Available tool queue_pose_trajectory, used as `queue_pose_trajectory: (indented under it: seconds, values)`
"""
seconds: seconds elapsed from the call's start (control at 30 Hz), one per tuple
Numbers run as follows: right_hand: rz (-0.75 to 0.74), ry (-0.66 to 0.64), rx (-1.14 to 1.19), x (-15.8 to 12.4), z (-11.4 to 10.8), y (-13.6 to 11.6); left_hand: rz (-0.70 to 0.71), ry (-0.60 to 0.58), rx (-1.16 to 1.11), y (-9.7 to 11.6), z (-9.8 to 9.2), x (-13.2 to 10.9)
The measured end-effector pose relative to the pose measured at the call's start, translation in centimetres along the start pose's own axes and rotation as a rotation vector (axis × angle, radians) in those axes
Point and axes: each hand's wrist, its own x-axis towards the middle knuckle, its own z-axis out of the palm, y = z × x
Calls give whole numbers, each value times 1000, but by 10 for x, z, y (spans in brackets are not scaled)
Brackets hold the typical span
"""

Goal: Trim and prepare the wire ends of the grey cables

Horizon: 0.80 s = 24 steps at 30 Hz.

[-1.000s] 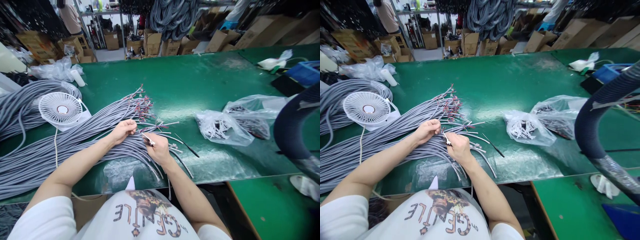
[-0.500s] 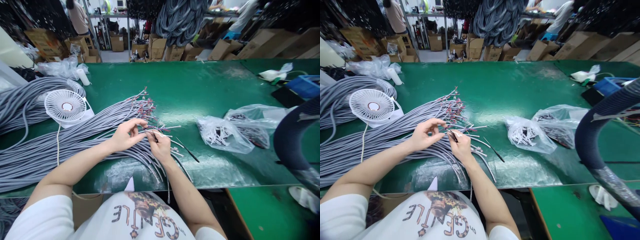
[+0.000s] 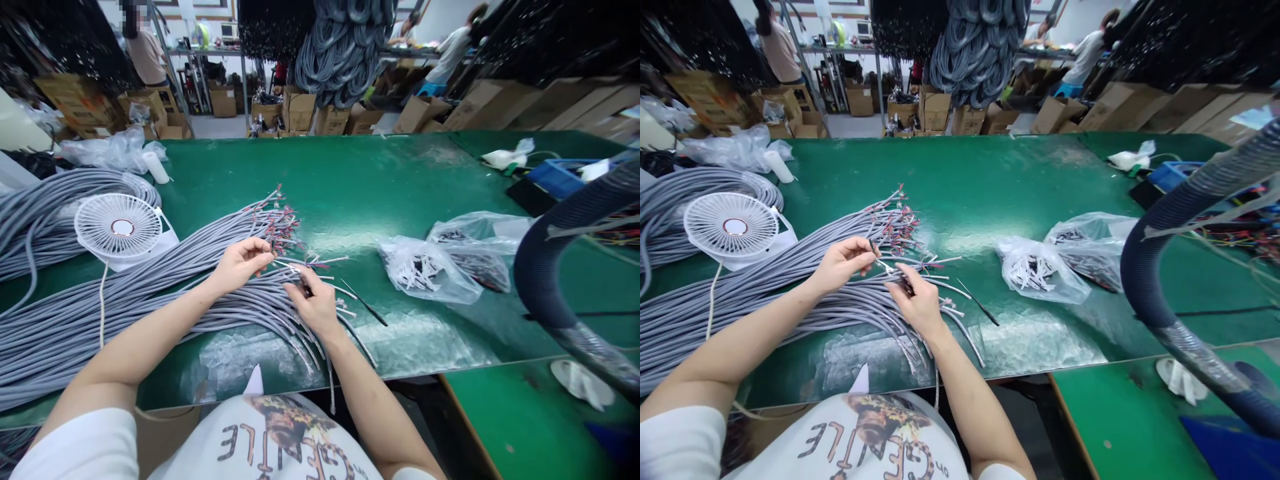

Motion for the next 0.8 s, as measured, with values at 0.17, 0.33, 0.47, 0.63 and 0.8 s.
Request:
queue_pose_trajectory:
  seconds: [0.17, 0.33, 0.47, 0.63, 0.8]
  values:
    - [16, 216, 78, 1, -23, -21, -2, 18, 2, 3, 2, 1]
    - [-83, -8, 103, 10, -13, -43, 83, -14, 96, 5, 3, -8]
    - [-82, -99, 127, 22, -4, -36, 233, -57, 241, -1, -8, -8]
    - [46, -69, 264, 28, -8, -36, 435, -202, 414, -5, -20, -14]
    - [221, -74, 426, 27, -7, -36, 496, -277, 517, -2, -15, -21]
